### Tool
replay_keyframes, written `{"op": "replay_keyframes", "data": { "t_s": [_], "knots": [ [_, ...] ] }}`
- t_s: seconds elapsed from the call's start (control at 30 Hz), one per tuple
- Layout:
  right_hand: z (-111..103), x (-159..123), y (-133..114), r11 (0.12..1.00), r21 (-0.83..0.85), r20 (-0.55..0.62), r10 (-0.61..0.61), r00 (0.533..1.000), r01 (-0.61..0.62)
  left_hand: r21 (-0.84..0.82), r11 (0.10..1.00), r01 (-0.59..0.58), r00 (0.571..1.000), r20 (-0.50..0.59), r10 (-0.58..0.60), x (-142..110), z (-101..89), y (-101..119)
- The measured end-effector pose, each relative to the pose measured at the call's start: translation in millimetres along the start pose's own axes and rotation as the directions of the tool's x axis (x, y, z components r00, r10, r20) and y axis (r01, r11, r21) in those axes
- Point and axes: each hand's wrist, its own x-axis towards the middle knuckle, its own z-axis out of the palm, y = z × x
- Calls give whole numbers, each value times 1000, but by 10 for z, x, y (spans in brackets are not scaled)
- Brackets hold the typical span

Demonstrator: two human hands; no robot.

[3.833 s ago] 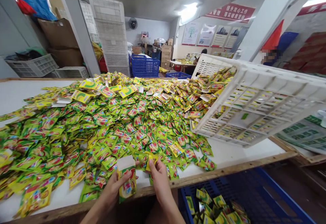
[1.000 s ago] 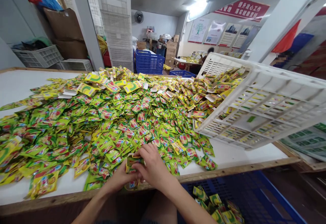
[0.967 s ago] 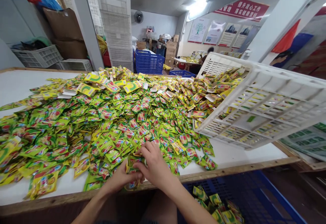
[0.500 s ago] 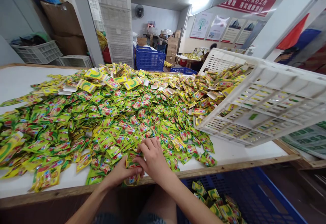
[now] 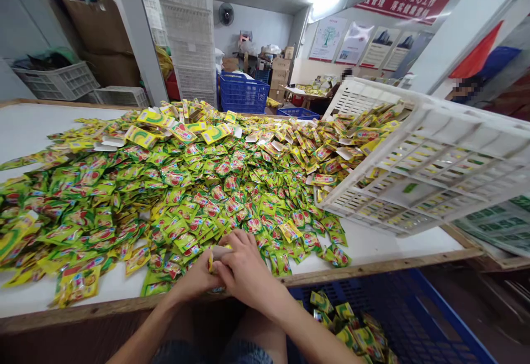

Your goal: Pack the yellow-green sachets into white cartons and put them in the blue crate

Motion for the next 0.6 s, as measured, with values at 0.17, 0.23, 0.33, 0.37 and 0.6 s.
{"op": "replay_keyframes", "data": {
  "t_s": [0.17, 0.23, 0.33, 0.37, 0.6],
  "knots": [
    [160, -63, 73, 978, 190, -57, 98, 994, -86, -69, 997, -40, 997, -63, 36, -9, -52, -129],
    [229, -125, 125, 938, 318, -96, 174, 980, -135, -124, 992, -32, 996, -83, 21, -16, -78, -160],
    [359, -226, 184, 877, 446, -127, 259, 958, -178, -164, 986, -39, 996, -79, 27, -38, -102, -169],
    [406, -252, 197, 866, 467, -146, 275, 950, -180, -173, 983, -57, 995, -87, 42, -50, -104, -165],
    [587, -229, 212, 902, 422, -249, 206, 946, -85, -83, 987, -137, 982, -142, 124, -155, -87, -179]
  ]
}}
